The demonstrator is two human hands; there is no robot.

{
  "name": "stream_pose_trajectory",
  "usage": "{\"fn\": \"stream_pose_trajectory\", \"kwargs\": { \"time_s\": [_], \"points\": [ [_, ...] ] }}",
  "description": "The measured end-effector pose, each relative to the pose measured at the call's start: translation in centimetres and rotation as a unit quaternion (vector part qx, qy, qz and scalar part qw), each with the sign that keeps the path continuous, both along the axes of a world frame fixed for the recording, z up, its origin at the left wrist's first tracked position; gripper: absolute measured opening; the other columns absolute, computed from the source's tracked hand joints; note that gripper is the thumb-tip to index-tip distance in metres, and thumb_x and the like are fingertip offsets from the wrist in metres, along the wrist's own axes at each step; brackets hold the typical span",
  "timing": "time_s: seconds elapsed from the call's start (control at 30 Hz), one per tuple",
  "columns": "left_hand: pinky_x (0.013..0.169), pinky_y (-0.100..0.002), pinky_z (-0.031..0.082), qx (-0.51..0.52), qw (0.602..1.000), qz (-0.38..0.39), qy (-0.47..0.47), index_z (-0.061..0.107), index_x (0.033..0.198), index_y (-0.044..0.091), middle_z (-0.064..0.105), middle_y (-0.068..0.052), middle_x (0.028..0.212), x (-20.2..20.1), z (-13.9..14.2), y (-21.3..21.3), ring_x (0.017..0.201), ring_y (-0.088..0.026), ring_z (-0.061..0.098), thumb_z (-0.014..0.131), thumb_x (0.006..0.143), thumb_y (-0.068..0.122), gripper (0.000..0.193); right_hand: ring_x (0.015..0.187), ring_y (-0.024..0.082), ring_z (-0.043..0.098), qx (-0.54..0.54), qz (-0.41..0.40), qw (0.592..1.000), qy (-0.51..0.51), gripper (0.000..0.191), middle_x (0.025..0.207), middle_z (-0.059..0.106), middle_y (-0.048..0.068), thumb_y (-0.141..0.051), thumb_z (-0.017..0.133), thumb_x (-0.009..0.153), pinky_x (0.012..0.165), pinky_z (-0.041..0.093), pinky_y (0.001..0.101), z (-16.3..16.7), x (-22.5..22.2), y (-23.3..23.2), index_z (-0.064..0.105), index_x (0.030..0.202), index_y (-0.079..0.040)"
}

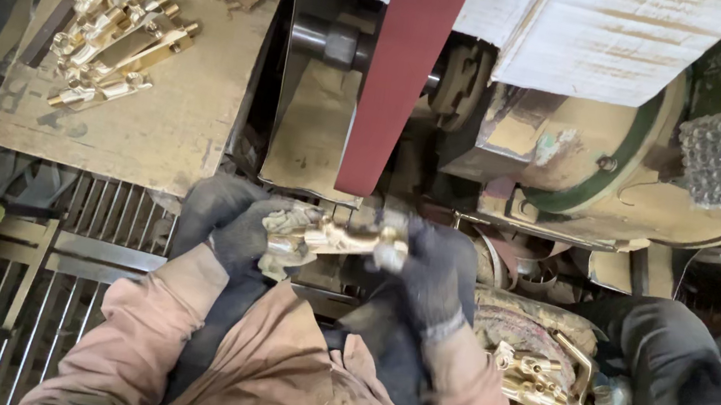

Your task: The person holds small brass-colored metal parts against a moving belt sander to smooth their surfaces. They repeatedly pick up parts from a pile, press them against the belt, and place them on a nearby board.

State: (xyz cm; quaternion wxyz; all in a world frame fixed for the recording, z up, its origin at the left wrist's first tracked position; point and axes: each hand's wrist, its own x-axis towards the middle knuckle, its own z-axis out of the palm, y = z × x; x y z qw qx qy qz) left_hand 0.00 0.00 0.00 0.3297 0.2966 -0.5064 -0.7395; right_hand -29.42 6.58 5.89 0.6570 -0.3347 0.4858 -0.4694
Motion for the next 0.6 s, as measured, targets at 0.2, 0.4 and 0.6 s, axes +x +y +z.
{"fn": "stream_pose_trajectory", "kwargs": {
  "time_s": [0.2, 0.4, 0.6],
  "points": [
    [0.062, -0.027, 0.053, 0.243, 0.968, -0.021, 0.064, 0.064, 0.13, -0.003, 0.074, -0.014, 0.108, -0.2, 3.9, 2.2, 0.085, -0.018, 0.068, 0.082, 0.081, 0.005, 0.053, 0.105, 0.016, 0.068, -0.065, -0.032, 0.96, 0.271, 0.051, 0.121, 0.074, 0.008, -0.002, 0.079, 0.081, 0.092, 0.055, 0.0276, 4.3, 1.5, 6.1, 0.066, 0.129, 0.005],
    [0.07, -0.029, 0.058, 0.204, 0.968, -0.009, 0.148, 0.057, 0.137, 0.0, 0.072, -0.011, 0.118, -0.2, 4.1, 3.0, 0.092, -0.018, 0.07, 0.083, 0.079, 0.009, 0.064, 0.111, 0.018, 0.068, -0.078, -0.041, 0.984, 0.153, 0.056, 0.122, 0.07, 0.011, 0.003, 0.074, 0.081, 0.095, 0.056, 0.0305, 6.6, 1.9, 6.5, 0.06, 0.135, 0.007],
    [0.094, -0.029, 0.055, 0.083, 0.995, 0.001, 0.056, 0.059, 0.14, -0.005, 0.07, -0.009, 0.126, 0.1, 3.0, 4.7, 0.107, -0.013, 0.067, 0.079, 0.088, 0.013, 0.059, 0.093, 0.022, 0.075, -0.022, -0.014, 0.999, 0.02, 0.043, 0.124, 0.072, 0.013, -0.001, 0.062, 0.091, 0.082, 0.064, 0.0355, 7.0, 2.4, 5.5, 0.057, 0.132, 0.01]
  ]
}}
